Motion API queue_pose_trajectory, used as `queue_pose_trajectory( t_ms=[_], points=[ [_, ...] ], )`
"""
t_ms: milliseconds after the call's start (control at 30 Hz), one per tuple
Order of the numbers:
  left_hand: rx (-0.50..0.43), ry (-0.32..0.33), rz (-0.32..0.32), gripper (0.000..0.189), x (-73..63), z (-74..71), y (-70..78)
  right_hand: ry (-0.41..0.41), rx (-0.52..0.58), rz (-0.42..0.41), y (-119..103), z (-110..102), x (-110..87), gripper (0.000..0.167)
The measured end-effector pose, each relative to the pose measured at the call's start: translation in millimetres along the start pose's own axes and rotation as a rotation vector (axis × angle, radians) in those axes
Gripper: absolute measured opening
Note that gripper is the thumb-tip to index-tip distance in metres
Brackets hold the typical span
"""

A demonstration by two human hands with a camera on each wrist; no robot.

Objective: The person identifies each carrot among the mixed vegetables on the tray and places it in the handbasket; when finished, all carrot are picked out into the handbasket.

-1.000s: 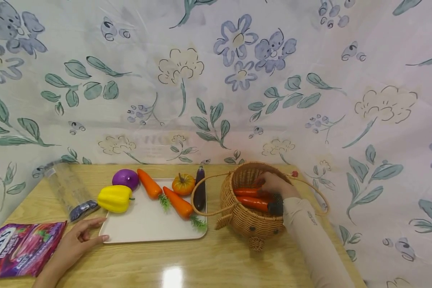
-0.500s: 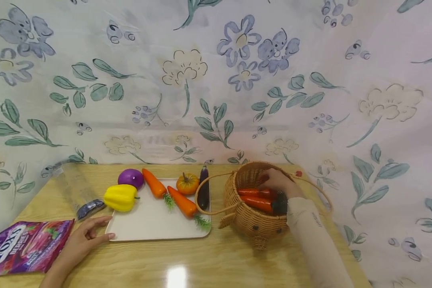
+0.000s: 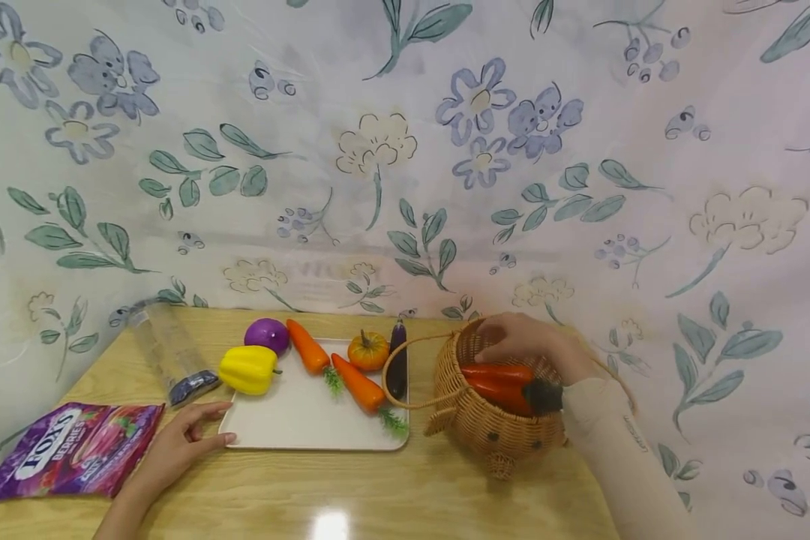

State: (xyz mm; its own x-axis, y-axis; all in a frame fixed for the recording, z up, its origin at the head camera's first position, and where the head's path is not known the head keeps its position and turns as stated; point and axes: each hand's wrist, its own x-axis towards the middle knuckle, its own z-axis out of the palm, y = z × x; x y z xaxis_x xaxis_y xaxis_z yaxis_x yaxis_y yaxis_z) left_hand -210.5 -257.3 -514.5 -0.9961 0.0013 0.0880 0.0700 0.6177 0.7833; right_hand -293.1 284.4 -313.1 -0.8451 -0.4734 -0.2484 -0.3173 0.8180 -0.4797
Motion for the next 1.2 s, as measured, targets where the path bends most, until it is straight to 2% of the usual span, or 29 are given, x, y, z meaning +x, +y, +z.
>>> queue_pose_trajectory(
  t_ms=[133,267,433,600,800,1033,1133,1200],
  points=[
    [-0.005,-0.008,-0.004,0.054,-1.1,-1.7,2.8,0.080,0.015,-0.082,-26,1,-4.0,0.055],
    [-0.010,-0.007,-0.004,0.054,-2.5,-0.8,3.7,0.174,0.034,-0.135,-57,11,4.1,0.048],
    [-0.006,0.008,0.017,0.053,-1.6,1.3,0.8,0.239,0.089,-0.178,-95,34,28.1,0.044],
    [0.005,0.009,0.017,0.053,-0.1,-1.1,-2.1,0.253,0.158,-0.195,-122,60,61.4,0.044],
    [-0.006,-0.011,0.009,0.054,-0.2,-3.0,1.5,0.278,0.325,-0.119,-141,94,95.6,0.045],
    [-0.029,-0.008,-0.010,0.053,-1.8,-5.3,2.6,0.385,0.539,-0.112,-153,142,139.3,0.047],
    [-0.037,-0.002,-0.012,0.053,-1.8,-4.0,1.7,0.436,0.578,-0.100,-155,163,156.3,0.049],
    [-0.042,-0.002,-0.014,0.053,-2.1,-3.2,1.3,0.468,0.561,-0.091,-155,175,166.6,0.051]
  ],
)
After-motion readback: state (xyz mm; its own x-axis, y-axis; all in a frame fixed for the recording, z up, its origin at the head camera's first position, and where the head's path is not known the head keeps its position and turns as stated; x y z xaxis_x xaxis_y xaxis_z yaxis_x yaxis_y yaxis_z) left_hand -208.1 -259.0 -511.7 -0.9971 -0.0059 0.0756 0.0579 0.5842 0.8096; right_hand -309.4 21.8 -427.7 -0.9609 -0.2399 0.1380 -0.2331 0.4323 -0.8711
